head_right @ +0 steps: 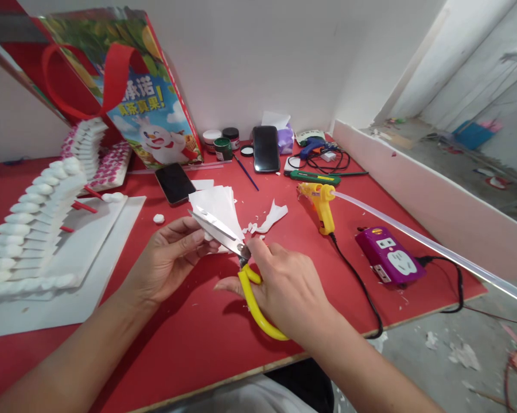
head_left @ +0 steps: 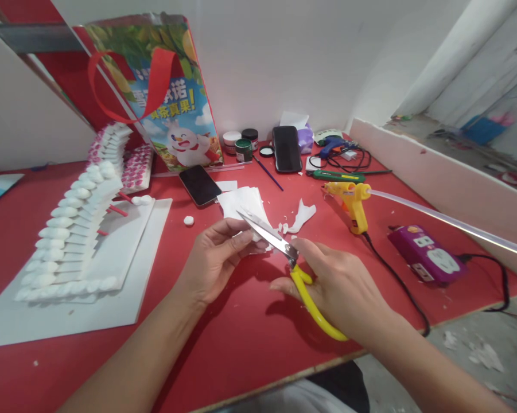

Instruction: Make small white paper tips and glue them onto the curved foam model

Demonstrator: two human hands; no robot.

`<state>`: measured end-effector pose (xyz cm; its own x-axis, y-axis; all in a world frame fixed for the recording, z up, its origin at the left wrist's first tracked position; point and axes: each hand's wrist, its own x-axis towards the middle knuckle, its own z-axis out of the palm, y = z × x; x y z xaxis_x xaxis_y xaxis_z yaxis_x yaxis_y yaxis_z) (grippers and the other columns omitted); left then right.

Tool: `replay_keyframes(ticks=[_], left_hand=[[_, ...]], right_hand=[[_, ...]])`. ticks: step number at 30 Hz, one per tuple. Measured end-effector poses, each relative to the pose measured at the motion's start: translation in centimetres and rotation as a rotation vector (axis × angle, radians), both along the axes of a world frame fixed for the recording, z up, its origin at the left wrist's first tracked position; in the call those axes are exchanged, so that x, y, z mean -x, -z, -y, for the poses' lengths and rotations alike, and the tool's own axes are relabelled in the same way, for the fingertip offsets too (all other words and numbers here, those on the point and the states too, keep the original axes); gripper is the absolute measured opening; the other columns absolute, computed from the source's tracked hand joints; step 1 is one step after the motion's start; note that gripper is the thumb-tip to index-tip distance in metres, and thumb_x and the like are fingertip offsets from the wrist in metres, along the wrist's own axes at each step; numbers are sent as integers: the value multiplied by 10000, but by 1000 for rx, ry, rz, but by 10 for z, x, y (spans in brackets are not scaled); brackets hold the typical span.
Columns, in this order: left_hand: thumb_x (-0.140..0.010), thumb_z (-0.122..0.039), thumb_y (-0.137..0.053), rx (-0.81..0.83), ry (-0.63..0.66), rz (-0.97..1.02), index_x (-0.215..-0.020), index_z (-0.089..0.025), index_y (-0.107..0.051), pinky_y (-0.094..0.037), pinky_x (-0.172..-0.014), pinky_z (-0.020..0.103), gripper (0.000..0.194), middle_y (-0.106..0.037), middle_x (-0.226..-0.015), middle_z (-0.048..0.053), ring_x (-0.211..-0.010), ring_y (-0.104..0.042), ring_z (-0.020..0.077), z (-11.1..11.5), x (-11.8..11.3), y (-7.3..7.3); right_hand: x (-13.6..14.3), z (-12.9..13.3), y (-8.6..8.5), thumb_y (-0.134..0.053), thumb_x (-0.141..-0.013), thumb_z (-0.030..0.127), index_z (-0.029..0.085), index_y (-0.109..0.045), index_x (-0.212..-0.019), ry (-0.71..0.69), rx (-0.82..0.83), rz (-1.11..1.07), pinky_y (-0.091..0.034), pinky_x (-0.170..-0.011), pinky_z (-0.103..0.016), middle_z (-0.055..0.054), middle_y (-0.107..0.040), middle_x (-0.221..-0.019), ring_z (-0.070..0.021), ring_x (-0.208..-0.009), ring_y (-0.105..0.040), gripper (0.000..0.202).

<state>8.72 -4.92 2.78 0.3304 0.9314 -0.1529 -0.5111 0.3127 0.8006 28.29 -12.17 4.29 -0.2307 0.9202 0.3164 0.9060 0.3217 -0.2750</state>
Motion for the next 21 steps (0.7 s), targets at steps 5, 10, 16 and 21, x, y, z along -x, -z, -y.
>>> replay_keyframes(ticks=[5,10,16,21], left_hand=[[-659,-170,-937,48,34,35,-795,-149,-794,-643,-729,234,199,-781,-738,29,-670,-748,133,-1,1,-3],[-666,-158,-928,100,71,84,-831,-150,-813,-633,-736,186,202,-810,-896,58,-715,-743,107,-4,5,-3],[-619,-147,-949,136,87,110,-840,-148,-821,-629,-724,173,255,-808,-894,71,-692,-732,100,-7,8,-2],[-636,-170,-947,145,97,116,-869,-148,-825,-625,-702,172,264,-790,-844,64,-697,-732,108,-8,9,-2]], right_hand=[[-3,0,-2,-367,-999,724,132,-673,-990,-1,10,-47,-256,-467,-269,-15,-618,-556,-143,-419,-502,666],[-11,-7,-7,-343,-894,870,180,-655,-1008,195,208,-127,-273,-456,-257,19,-554,-513,-143,-391,-434,767],[-20,-13,-9,-405,-839,901,196,-606,-1120,275,288,-104,-307,-470,-263,26,-538,-527,-184,-426,-509,785],[-19,-11,-13,-410,-864,877,185,-578,-1132,149,239,-159,-326,-468,-254,21,-564,-614,-146,-442,-455,762]])
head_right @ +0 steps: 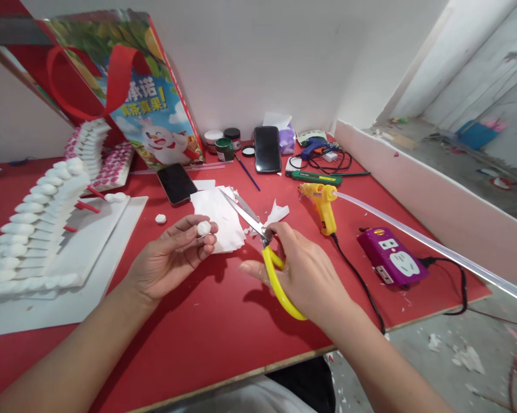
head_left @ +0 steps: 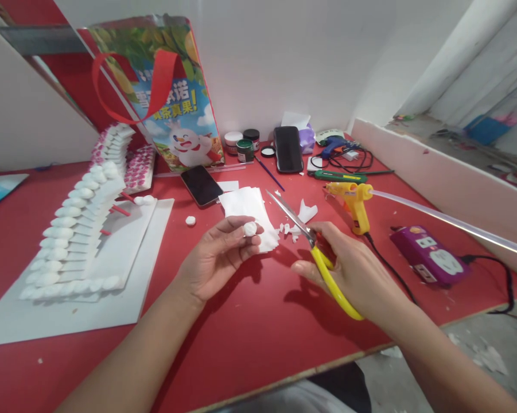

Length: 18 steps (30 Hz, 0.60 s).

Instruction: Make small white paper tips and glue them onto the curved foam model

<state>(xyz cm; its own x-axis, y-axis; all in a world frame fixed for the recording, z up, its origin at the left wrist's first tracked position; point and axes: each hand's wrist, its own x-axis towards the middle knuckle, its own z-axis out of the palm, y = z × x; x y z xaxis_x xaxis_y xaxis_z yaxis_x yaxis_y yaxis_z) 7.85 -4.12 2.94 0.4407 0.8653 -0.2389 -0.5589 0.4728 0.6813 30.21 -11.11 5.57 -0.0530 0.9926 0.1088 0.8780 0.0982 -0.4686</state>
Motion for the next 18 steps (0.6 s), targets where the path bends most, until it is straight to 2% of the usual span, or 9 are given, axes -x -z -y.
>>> replay_keyframes(ticks=[5,10,18], left_hand=[[-654,-149,-934,-64,14,13,-859,-149,-821,-624,-747,179,234,-781,-860,45,-722,-729,104,1,0,-1],[-688,-171,-916,-129,31,-9,-878,-153,-816,-606,-705,172,216,-772,-932,37,-680,-711,89,1,3,1],[-676,-206,-931,-147,37,1,-918,-174,-802,-556,-627,177,276,-731,-836,22,-610,-650,73,-2,4,2]], right_hand=[[3,3,1,-453,-872,851,183,-572,-1107,-60,-80,-34,-343,-480,-252,3,-598,-690,-125,-464,-428,719],[0,3,7,-462,-900,814,191,-559,-1118,-23,-49,-9,-319,-480,-258,18,-587,-646,-136,-446,-431,667],[-3,-2,11,-459,-898,814,197,-576,-1123,34,11,59,-311,-485,-265,8,-598,-633,-165,-436,-461,667]])
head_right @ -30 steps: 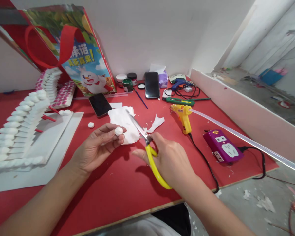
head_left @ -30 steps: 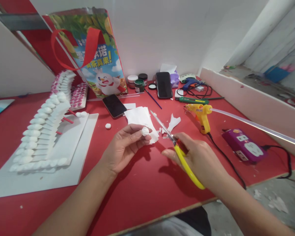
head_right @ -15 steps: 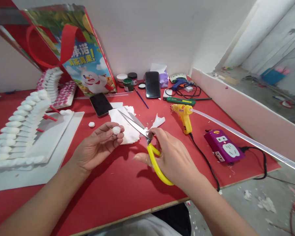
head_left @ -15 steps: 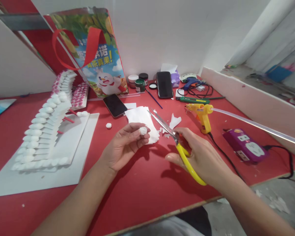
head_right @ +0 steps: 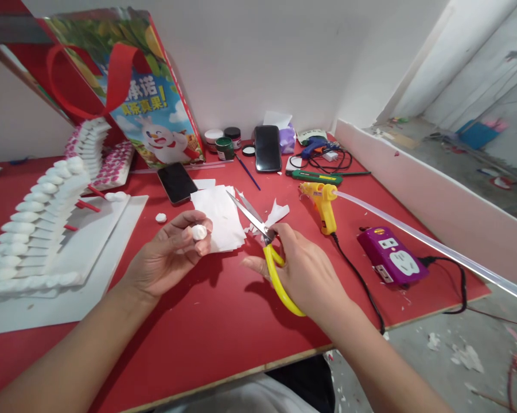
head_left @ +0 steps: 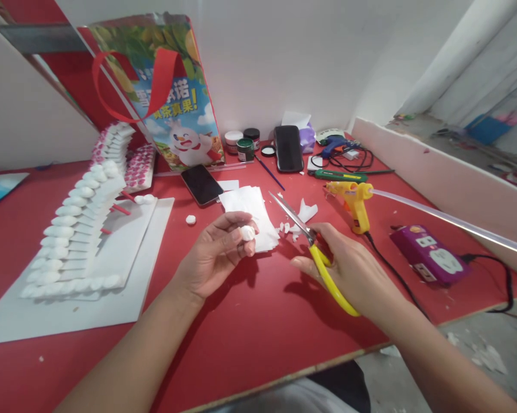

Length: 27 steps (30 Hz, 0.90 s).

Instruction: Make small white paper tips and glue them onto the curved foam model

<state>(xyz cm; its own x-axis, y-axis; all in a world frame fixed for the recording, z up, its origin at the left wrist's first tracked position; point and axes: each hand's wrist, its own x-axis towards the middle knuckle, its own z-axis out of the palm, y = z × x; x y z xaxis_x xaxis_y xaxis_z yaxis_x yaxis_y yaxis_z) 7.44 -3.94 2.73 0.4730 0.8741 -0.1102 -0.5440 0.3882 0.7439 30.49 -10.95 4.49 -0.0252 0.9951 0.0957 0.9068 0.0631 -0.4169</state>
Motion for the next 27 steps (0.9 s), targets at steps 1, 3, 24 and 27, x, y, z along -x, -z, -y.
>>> replay_keyframes(ticks=[1,3,24,27], left_hand=[[-676,-206,-932,-3,-5,0,-927,-178,-801,-550,-621,180,284,-726,-828,22,-605,-639,72,0,0,0],[-681,-210,-930,-6,-14,1,-943,-188,-801,-534,-602,184,293,-715,-818,20,-594,-613,68,0,0,0],[-713,-129,-890,243,-283,21,-887,-110,-775,-596,-657,143,209,-731,-866,39,-664,-671,59,-8,-3,11],[-731,-134,-881,237,-310,14,-871,-117,-768,-605,-675,147,181,-741,-865,42,-680,-687,65,-9,-3,11]], right_hand=[[0,-1,-1,-470,-901,801,199,-580,-1118,13,9,18,-313,-487,-265,0,-605,-641,-173,-446,-480,650],[-1,-2,-3,-500,-908,767,201,-588,-1104,46,24,63,-320,-493,-267,-14,-616,-649,-192,-472,-522,605],[1,-53,-7,-511,-993,413,120,-625,-1169,222,272,507,-362,-625,-316,-187,-748,-1044,-328,-961,-738,360],[3,-60,-5,-484,-1005,392,97,-629,-1158,194,265,533,-392,-640,-316,-201,-740,-1050,-324,-967,-740,362]])
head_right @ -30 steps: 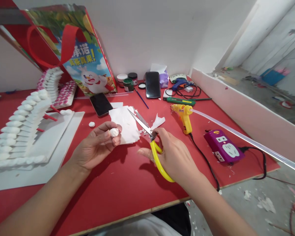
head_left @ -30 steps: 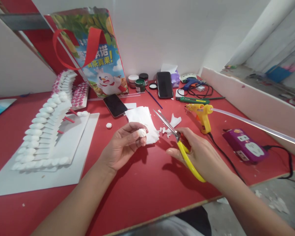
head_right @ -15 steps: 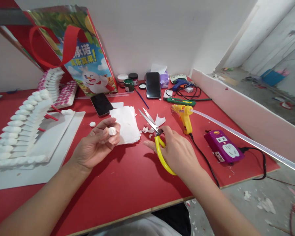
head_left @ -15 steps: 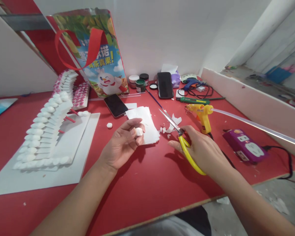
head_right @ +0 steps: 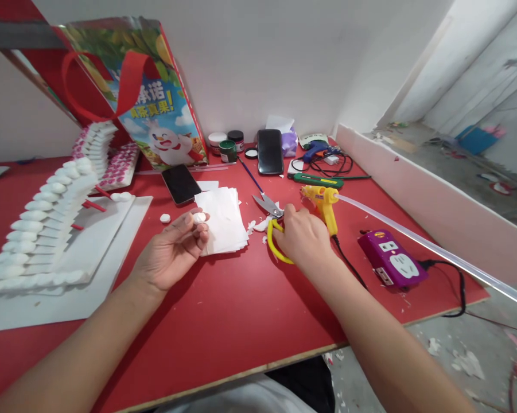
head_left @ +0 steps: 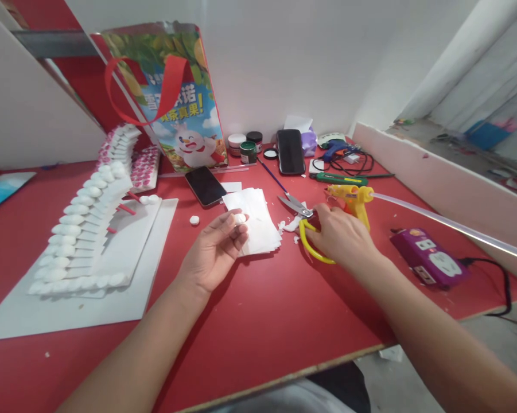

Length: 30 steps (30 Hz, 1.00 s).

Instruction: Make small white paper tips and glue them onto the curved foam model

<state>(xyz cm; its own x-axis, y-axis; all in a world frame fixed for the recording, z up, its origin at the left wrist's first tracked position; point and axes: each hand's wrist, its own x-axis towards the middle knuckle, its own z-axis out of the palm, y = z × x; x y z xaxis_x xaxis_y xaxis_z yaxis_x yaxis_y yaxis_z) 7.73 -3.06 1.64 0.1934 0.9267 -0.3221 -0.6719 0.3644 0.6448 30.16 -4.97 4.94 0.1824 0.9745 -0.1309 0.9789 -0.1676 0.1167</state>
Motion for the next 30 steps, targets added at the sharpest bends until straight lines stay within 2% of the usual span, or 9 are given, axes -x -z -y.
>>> replay_keyframes(ticks=[3,7,12,15,17,19,21,26,30], left_hand=[[-754,-150,-868,-23,-2,-15,-855,-135,-759,-609,-690,149,150,-758,-923,49,-701,-691,66,0,0,0],[-762,-153,-858,-32,8,-22,-857,-133,-758,-609,-688,147,139,-771,-1028,73,-702,-684,58,0,0,0],[-697,-164,-908,-53,-12,-51,-856,-139,-769,-603,-691,148,213,-786,-949,53,-689,-695,64,-2,0,1],[-646,-190,-943,-104,-10,-98,-867,-138,-775,-602,-700,165,283,-787,-886,43,-681,-702,75,-2,1,1],[-644,-214,-948,-138,-1,-129,-872,-144,-773,-603,-712,182,297,-780,-850,30,-680,-702,81,-2,1,1],[-643,-232,-951,-160,6,-141,-880,-150,-772,-603,-716,195,308,-772,-828,19,-670,-695,82,-2,2,1],[-642,-236,-952,-177,8,-139,-901,-154,-773,-598,-700,193,325,-767,-823,14,-648,-678,74,-3,2,1],[-666,-244,-941,-207,-8,-157,-967,-159,-769,-585,-669,184,357,-766,-837,19,-621,-658,65,-6,3,2],[-702,-232,-917,-313,-35,-274,-1042,-183,-761,-600,-744,243,377,-786,-935,38,-711,-714,114,-6,4,2]], right_hand=[[4,-2,-3,-487,-1008,368,85,-640,-1158,-53,12,19,-423,-658,-327,-224,-734,-1040,-335,-959,-742,354],[17,-2,-23,-614,-962,339,88,-677,-1113,-101,6,28,-441,-666,-336,-252,-731,-1029,-359,-967,-732,300],[41,-15,-41,-548,-944,142,146,-713,-953,-198,-205,-273,-422,-662,-318,-155,-752,-922,-286,-889,-724,165],[50,-30,-24,-573,-892,114,159,-700,-871,-273,-383,-786,-474,-693,-295,-84,-751,-852,-205,-806,-703,137],[51,-38,-7,-616,-869,182,159,-689,-896,-253,-347,-1244,-511,-642,-268,-48,-737,-800,-160,-704,-688,81],[52,-41,8,-668,-822,239,155,-690,-894,-202,-269,-1532,-526,-593,-250,-31,-725,-764,-136,-642,-666,113],[51,-39,16,-713,-792,299,153,-692,-846,-157,-214,-1636,-505,-530,-229,-17,-707,-709,-112,-572,-624,158],[52,-35,18,-719,-826,403,159,-672,-793,-86,-181,-1596,-349,-379,-185,60,-564,-487,-62,-378,-452,251],[55,-37,19,-679,-846,357,161,-660,-796,-67,-116,-1638,-384,-385,-187,49,-592,-525,-74,-398,-490,203]])
